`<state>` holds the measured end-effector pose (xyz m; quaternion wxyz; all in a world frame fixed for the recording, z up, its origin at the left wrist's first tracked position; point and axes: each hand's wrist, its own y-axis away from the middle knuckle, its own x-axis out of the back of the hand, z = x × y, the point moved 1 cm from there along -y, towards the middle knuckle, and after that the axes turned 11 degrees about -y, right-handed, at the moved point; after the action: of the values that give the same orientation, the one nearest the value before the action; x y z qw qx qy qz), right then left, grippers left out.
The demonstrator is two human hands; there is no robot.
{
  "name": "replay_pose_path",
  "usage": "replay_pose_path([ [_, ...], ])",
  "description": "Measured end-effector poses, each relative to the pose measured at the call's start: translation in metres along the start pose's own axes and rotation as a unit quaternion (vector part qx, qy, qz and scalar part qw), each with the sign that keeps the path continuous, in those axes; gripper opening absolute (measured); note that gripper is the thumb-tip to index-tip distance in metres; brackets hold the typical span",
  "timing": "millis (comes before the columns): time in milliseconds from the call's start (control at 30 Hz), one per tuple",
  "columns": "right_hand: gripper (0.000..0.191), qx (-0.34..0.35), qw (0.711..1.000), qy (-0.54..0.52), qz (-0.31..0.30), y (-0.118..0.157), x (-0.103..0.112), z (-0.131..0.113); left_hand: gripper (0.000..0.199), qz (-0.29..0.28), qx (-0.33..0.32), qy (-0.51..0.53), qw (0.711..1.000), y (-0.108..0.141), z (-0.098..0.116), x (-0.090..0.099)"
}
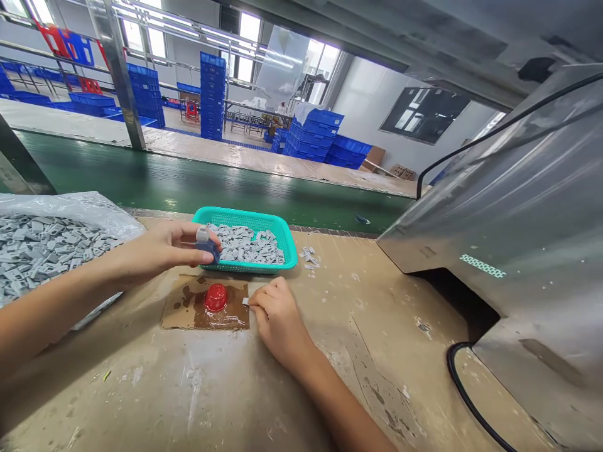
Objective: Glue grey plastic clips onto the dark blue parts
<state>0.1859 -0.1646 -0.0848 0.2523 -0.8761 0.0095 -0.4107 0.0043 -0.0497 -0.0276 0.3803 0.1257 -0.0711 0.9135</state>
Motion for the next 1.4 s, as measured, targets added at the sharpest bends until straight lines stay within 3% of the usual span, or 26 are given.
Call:
replay_pose_path([
  [100,0.02,0.002,1.0,-0.011,-0.014,0.002,-0.001,-0.002,0.026,0.008,0.01,0.073,0.997,0.0,0.0,-0.003],
  [300,0.021,-0.009,1.0,0.005,-0.022,0.002,0.001,-0.004,0.012,0.001,0.059,0.227,0.972,0.002,0.006,-0.009],
  [467,0.022,-0.004,1.0,-0.003,-0.03,0.007,0.001,-0.006,0.018,-0.009,0.08,0.259,0.963,0.002,0.007,-0.012],
  [600,0.018,-0.013,0.999,-0.03,0.021,0.001,0.013,-0.011,0.018,-0.017,0.087,0.245,0.966,0.002,0.005,-0.015],
  [667,0.013,-0.038,0.994,-0.079,0.068,-0.011,0.025,-0.017,0.018,0.009,0.091,0.223,0.97,0.002,0.004,-0.018],
  [733,0.007,-0.085,0.978,-0.152,0.114,-0.027,0.038,-0.024,0.019,0.046,0.076,0.2,0.976,0.002,0.005,-0.021],
  [833,0.004,-0.144,0.93,-0.296,0.161,-0.054,0.05,-0.032,0.018,0.061,0.016,0.174,0.983,0.002,0.006,-0.026],
  [933,0.014,-0.16,0.889,-0.395,0.166,-0.074,0.048,-0.034,0.018,0.057,-0.028,0.181,0.981,0.003,0.007,-0.028],
  [1033,0.017,-0.171,0.878,-0.421,0.148,-0.083,0.039,-0.032,0.019,0.067,-0.028,0.198,0.978,0.004,0.008,-0.027],
  [1167,0.014,-0.163,0.883,-0.415,0.146,-0.083,0.033,-0.03,0.018,0.091,-0.012,0.204,0.975,0.003,0.008,-0.026],
  [1400,0.004,-0.116,0.938,-0.294,0.141,-0.08,0.035,-0.032,0.017,0.111,0.012,0.182,0.977,0.004,0.004,-0.029],
])
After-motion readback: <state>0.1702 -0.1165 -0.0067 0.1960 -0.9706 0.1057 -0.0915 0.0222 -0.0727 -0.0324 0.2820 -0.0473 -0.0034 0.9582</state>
